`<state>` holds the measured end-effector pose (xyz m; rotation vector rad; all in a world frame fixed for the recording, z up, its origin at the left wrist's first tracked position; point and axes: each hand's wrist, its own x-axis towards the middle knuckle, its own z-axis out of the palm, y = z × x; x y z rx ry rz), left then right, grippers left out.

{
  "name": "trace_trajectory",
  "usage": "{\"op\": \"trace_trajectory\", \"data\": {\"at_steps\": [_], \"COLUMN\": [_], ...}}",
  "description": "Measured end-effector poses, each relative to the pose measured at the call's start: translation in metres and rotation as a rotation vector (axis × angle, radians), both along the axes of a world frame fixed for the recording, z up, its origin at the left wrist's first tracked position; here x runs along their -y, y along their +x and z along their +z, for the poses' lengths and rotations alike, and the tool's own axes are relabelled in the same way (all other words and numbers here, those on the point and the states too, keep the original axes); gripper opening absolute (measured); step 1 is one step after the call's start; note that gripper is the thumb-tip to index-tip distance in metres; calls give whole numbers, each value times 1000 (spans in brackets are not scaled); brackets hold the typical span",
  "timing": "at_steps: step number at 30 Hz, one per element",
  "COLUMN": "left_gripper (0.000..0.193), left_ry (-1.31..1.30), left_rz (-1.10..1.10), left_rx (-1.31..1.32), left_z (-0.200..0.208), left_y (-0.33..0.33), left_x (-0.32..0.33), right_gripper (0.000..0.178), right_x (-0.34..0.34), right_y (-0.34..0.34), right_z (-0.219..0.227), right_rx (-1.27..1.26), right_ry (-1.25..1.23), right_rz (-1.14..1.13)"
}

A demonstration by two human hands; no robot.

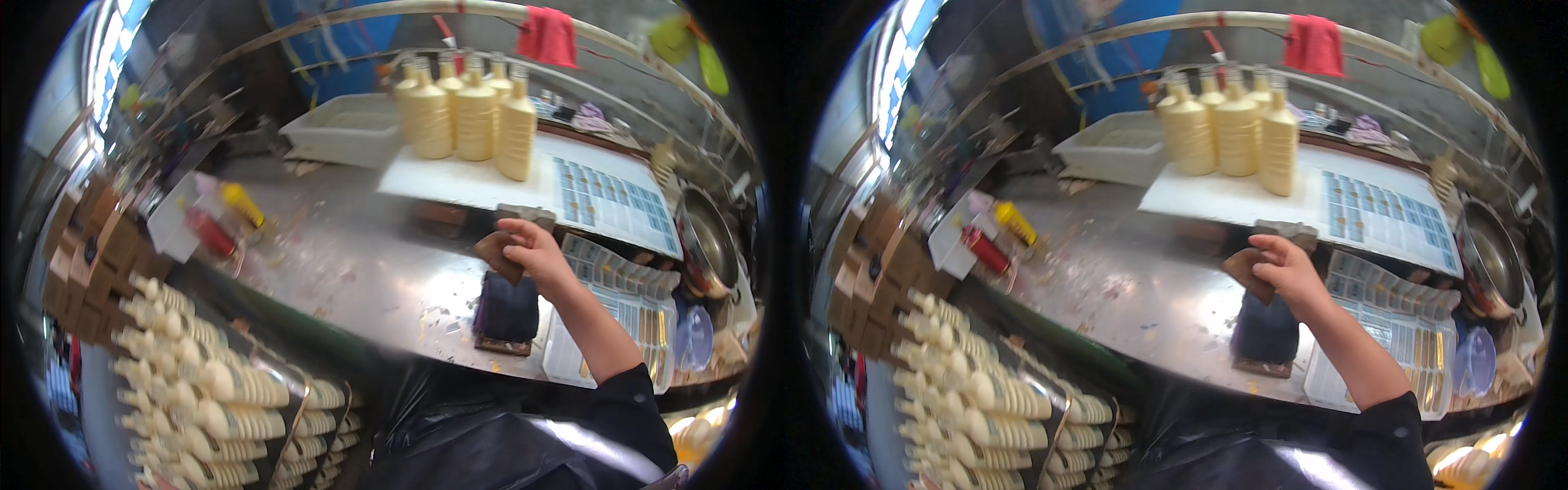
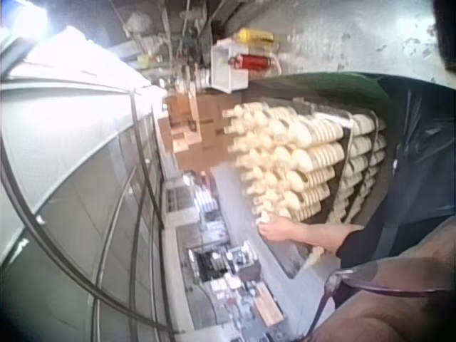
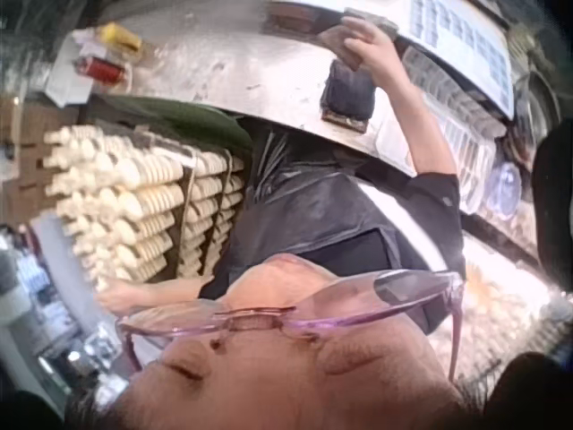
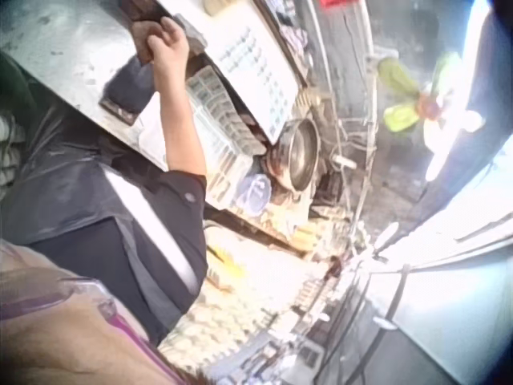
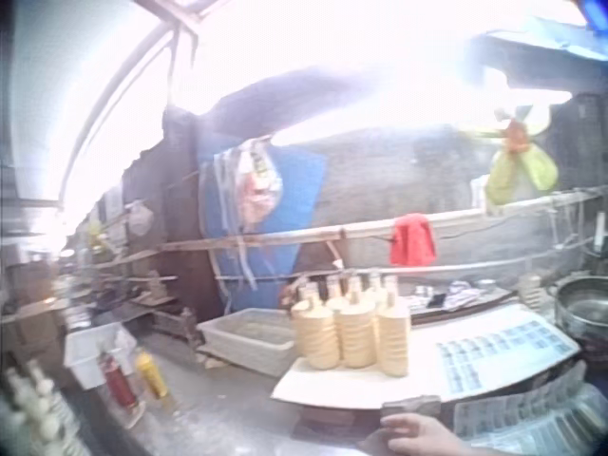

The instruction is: The person applies labels to cream-colored plastic bottles. They peel each label from a sheet, place it on the bottle, and smooth it down with their fingers. Finished bottles are set aside on the table.

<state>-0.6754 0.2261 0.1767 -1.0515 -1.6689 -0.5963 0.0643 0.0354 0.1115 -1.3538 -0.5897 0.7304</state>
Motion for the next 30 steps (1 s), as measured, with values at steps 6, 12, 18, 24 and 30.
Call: {"op": "trace_trajectory", "data": {"at_steps": [6, 12, 18, 24, 30], "left_gripper": [37, 48, 67, 50, 36], "left_ry": [4, -497, -838, -996, -806], "left_rz": [-1069, -1953, -2036, -1967, -1951], "left_rx": [351, 661, 876, 908, 582], "left_z": [40, 38, 37, 28, 41], "left_y": [275, 611, 805, 882, 838], "left_x": [-58, -92, -147, -194, -148], "right_gripper": [43, 36, 37, 36, 35], "right_x": [29, 75, 103, 100, 98], "right_y": [11, 8, 9, 13, 11], "right_z": [-6, -16, -27, -37, -28], "right_rx": [-186, -391, -548, -597, -590], "right_ry": [16, -37, -101, -71, 0], "right_rz": [-19, -64, -40, -91, -135]}}
